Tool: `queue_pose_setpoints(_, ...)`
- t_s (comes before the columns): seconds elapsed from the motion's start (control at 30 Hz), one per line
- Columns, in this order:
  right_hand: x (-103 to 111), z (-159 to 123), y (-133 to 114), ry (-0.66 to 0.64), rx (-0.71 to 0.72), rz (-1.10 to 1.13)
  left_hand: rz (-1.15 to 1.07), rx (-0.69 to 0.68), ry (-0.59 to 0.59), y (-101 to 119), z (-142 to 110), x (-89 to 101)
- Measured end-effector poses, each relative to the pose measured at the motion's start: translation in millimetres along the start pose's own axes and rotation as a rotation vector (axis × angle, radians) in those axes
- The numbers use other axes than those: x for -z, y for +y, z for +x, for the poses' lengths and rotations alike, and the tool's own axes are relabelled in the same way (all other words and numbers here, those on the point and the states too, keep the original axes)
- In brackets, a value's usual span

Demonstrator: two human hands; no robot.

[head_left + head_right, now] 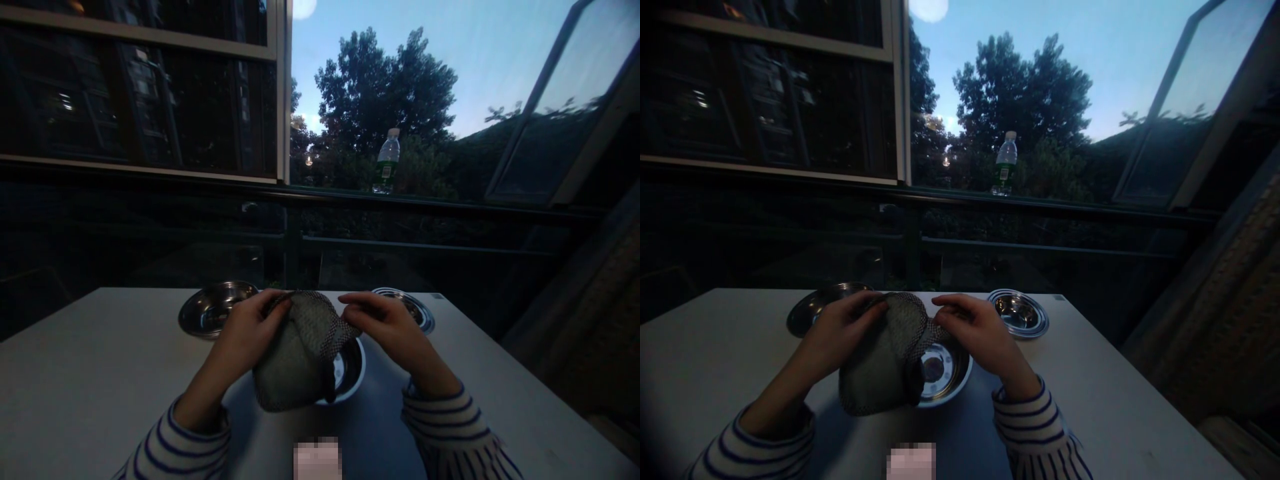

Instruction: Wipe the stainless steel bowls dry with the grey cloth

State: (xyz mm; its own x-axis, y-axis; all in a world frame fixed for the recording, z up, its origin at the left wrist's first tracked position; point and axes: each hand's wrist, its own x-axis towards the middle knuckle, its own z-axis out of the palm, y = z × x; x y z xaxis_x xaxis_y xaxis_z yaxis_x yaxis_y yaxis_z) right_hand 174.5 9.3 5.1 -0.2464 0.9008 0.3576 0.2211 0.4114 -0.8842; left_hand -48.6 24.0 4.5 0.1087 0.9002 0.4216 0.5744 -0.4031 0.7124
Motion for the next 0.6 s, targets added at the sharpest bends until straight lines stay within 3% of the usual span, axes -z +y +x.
queue_pose_setpoints(0.13,-6.4,-6.2,-6.2,-0.161,-0.035,0.101,0.038,0.053,0.064,2.7,-2.1,1.4)
queue_pose_setpoints(0.2,-12.1,-8.8,-9.0,-0.203,-0.037,0.035,0.048,0.061,0.067,3.8,-3.3,2.0)
queue_pose_setpoints(0.33,-22.2,-6.6,-9.0,-0.041,0.056,-0.177,0.061,0.037,0.043,4.5,-3.3,4.2)
queue_pose_setpoints(0.43,-22.3,-1.4,-4.8,0.083,0.052,-0.209,0.064,-0.010,0.073,2.7,-2.5,7.9)
queue_pose_setpoints(0.6,-18.7,3.8,0.3,0.141,0.042,-0.224,0.060,-0.050,0.154,-2.9,0.5,17.6)
